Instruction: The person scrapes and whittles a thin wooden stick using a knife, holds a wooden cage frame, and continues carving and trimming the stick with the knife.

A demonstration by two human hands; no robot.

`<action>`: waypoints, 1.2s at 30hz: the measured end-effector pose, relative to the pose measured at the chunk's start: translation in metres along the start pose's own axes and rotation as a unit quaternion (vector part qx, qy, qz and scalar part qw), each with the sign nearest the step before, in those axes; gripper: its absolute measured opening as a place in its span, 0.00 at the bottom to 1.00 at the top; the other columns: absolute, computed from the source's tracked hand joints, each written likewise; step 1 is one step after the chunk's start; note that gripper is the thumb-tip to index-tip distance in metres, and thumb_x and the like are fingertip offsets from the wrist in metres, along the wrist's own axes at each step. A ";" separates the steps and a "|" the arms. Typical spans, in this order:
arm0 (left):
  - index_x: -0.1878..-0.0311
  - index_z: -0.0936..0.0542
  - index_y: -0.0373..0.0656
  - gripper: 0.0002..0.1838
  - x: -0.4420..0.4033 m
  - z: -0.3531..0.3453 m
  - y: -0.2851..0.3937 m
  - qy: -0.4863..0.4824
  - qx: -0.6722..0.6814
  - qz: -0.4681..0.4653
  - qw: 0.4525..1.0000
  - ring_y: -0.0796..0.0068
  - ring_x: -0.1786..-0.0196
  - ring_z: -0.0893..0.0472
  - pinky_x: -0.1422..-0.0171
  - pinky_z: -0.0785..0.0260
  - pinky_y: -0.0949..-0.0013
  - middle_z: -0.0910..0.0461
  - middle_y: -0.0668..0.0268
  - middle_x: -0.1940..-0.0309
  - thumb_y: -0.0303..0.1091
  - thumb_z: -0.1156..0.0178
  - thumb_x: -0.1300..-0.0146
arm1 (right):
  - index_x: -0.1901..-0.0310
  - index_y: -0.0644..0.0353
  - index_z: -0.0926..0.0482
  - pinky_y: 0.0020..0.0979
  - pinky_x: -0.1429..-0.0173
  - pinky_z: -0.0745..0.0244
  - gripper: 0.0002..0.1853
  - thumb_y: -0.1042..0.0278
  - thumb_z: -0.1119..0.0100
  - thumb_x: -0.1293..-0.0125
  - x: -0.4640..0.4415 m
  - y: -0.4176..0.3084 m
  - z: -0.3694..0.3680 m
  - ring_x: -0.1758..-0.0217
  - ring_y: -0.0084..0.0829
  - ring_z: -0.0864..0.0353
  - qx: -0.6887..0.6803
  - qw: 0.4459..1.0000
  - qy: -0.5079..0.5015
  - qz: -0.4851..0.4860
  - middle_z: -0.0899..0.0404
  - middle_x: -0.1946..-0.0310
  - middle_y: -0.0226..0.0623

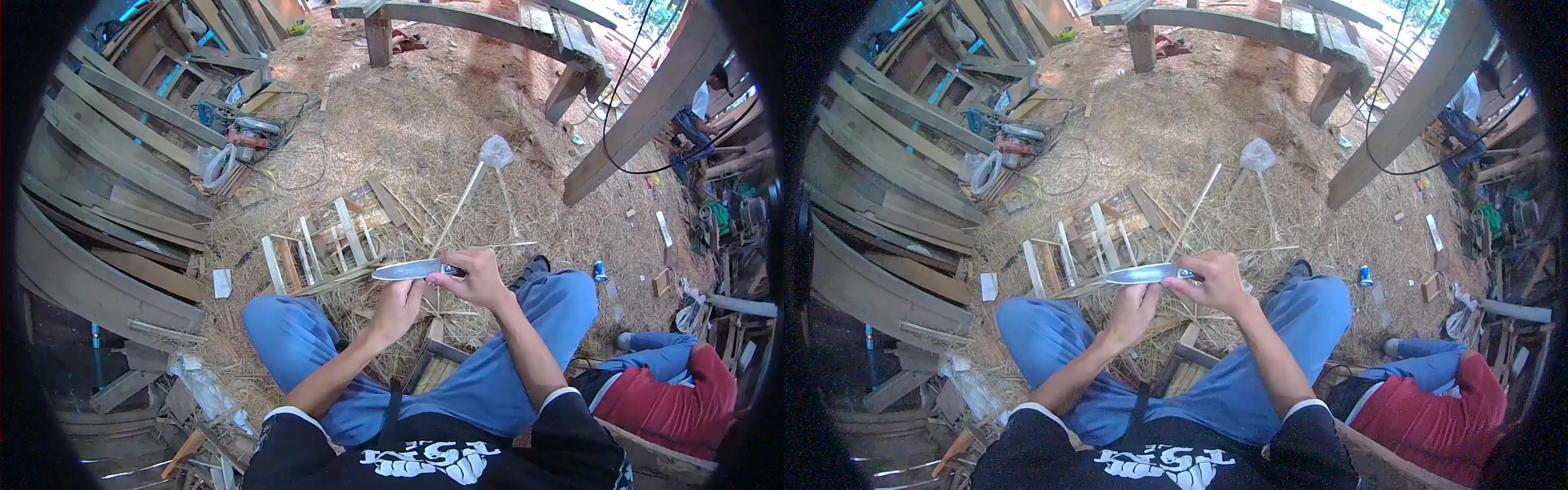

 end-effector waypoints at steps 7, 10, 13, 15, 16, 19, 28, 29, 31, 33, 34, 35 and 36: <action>0.50 0.22 0.35 0.13 0.013 0.001 -0.007 -0.077 0.106 0.162 0.978 0.76 0.73 0.27 0.68 0.36 0.69 0.25 0.64 0.72 0.34 0.51 0.24 | 0.71 0.57 0.16 0.34 0.76 0.34 0.17 0.51 0.25 0.46 0.003 0.010 0.016 0.83 0.34 0.25 0.041 0.998 0.038 0.010 0.26 0.86 0.36; 0.50 0.23 0.37 0.14 0.020 0.006 0.001 -0.109 0.221 0.224 0.943 0.89 0.78 0.36 0.76 0.45 0.77 0.32 0.75 0.76 0.37 0.53 0.22 | 0.71 0.57 0.15 0.34 0.76 0.33 0.18 0.49 0.28 0.43 0.002 0.042 0.044 0.83 0.36 0.24 0.098 0.989 0.090 -0.067 0.26 0.86 0.38; 0.48 0.25 0.39 0.14 0.027 0.002 -0.009 -0.127 0.271 0.233 0.925 0.92 0.79 0.42 0.78 0.52 0.81 0.39 0.79 0.78 0.40 0.53 0.21 | 0.70 0.58 0.15 0.35 0.75 0.32 0.19 0.47 0.30 0.40 0.009 0.055 0.053 0.82 0.37 0.24 0.159 0.975 0.070 -0.137 0.26 0.86 0.40; 0.48 0.26 0.39 0.14 0.025 0.005 -0.016 -0.136 0.290 0.241 0.916 0.92 0.80 0.43 0.79 0.54 0.82 0.41 0.80 0.79 0.41 0.53 0.21 | 0.70 0.58 0.15 0.36 0.75 0.33 0.20 0.47 0.31 0.39 0.010 0.054 0.052 0.82 0.38 0.24 0.154 0.973 0.051 -0.165 0.26 0.85 0.42; 0.48 0.26 0.39 0.14 0.025 0.009 -0.017 -0.144 0.303 0.251 0.908 0.91 0.80 0.44 0.79 0.54 0.81 0.41 0.80 0.79 0.41 0.53 0.21 | 0.71 0.59 0.16 0.36 0.74 0.33 0.20 0.47 0.32 0.39 0.011 0.050 0.051 0.82 0.39 0.25 0.131 0.974 0.048 -0.180 0.26 0.85 0.43; 0.49 0.27 0.40 0.14 0.025 0.016 -0.017 -0.158 0.311 0.276 0.895 0.92 0.81 0.44 0.80 0.55 0.81 0.41 0.81 0.79 0.41 0.54 0.21 | 0.73 0.62 0.20 0.34 0.76 0.37 0.25 0.44 0.39 0.33 0.019 0.062 0.035 0.84 0.30 0.31 -0.021 0.976 0.023 -0.216 0.30 0.86 0.33; 0.41 0.26 0.39 0.18 0.015 0.016 -0.007 -0.141 0.319 0.309 0.885 0.93 0.83 0.47 0.82 0.57 0.82 0.44 0.83 0.80 0.42 0.54 0.21 | 0.71 0.57 0.21 0.30 0.78 0.41 0.25 0.42 0.46 0.28 0.020 0.062 0.020 0.85 0.24 0.34 -0.120 0.961 -0.040 -0.245 0.33 0.87 0.27; 0.38 0.26 0.40 0.18 0.015 0.017 -0.008 -0.144 0.309 0.308 0.888 0.93 0.82 0.45 0.81 0.56 0.82 0.43 0.83 0.79 0.42 0.53 0.21 | 0.70 0.57 0.20 0.31 0.77 0.39 0.24 0.42 0.44 0.29 0.018 0.055 0.021 0.85 0.26 0.31 0.000 0.981 -0.001 -0.192 0.31 0.88 0.29; 0.34 0.27 0.41 0.20 0.017 0.015 -0.012 -0.152 0.292 0.307 0.893 0.93 0.81 0.43 0.79 0.53 0.82 0.40 0.82 0.78 0.41 0.53 0.21 | 0.70 0.56 0.18 0.35 0.75 0.34 0.19 0.47 0.35 0.36 0.011 0.033 0.025 0.82 0.33 0.25 0.049 0.988 0.016 -0.143 0.28 0.86 0.36; 0.34 0.26 0.41 0.20 0.017 0.010 -0.016 -0.148 0.240 0.259 0.924 0.93 0.80 0.42 0.79 0.53 0.81 0.40 0.82 0.78 0.41 0.52 0.21 | 0.68 0.59 0.17 0.35 0.73 0.33 0.17 0.52 0.30 0.39 0.010 0.020 0.025 0.81 0.34 0.26 0.085 0.994 0.042 -0.062 0.25 0.84 0.37; 0.34 0.26 0.41 0.21 0.018 0.009 -0.017 -0.146 0.213 0.235 0.937 0.93 0.80 0.42 0.79 0.53 0.80 0.39 0.82 0.78 0.41 0.51 0.21 | 0.69 0.59 0.17 0.37 0.73 0.33 0.17 0.51 0.28 0.42 0.007 0.017 0.027 0.80 0.36 0.24 0.123 0.991 0.040 -0.022 0.25 0.83 0.37; 0.35 0.25 0.41 0.20 0.021 0.008 -0.019 -0.157 0.226 0.241 0.931 0.93 0.80 0.42 0.79 0.53 0.80 0.39 0.82 0.79 0.41 0.51 0.21 | 0.71 0.58 0.19 0.37 0.74 0.33 0.18 0.49 0.28 0.42 0.005 0.022 0.032 0.81 0.36 0.24 0.150 0.986 0.063 -0.021 0.25 0.84 0.35; 0.36 0.24 0.41 0.20 0.023 0.008 -0.017 -0.167 0.239 0.247 0.924 0.93 0.81 0.41 0.78 0.53 0.79 0.40 0.82 0.80 0.41 0.51 0.22 | 0.73 0.57 0.20 0.36 0.75 0.34 0.19 0.48 0.29 0.42 0.002 0.026 0.039 0.82 0.36 0.25 0.178 0.980 0.085 -0.020 0.25 0.84 0.34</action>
Point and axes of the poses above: each hand's wrist, its own x-axis away from the middle knuckle, its own z-axis out of the back of the hand, y = z × x, the point moved 4 cm from there along -x, towards the middle knuckle
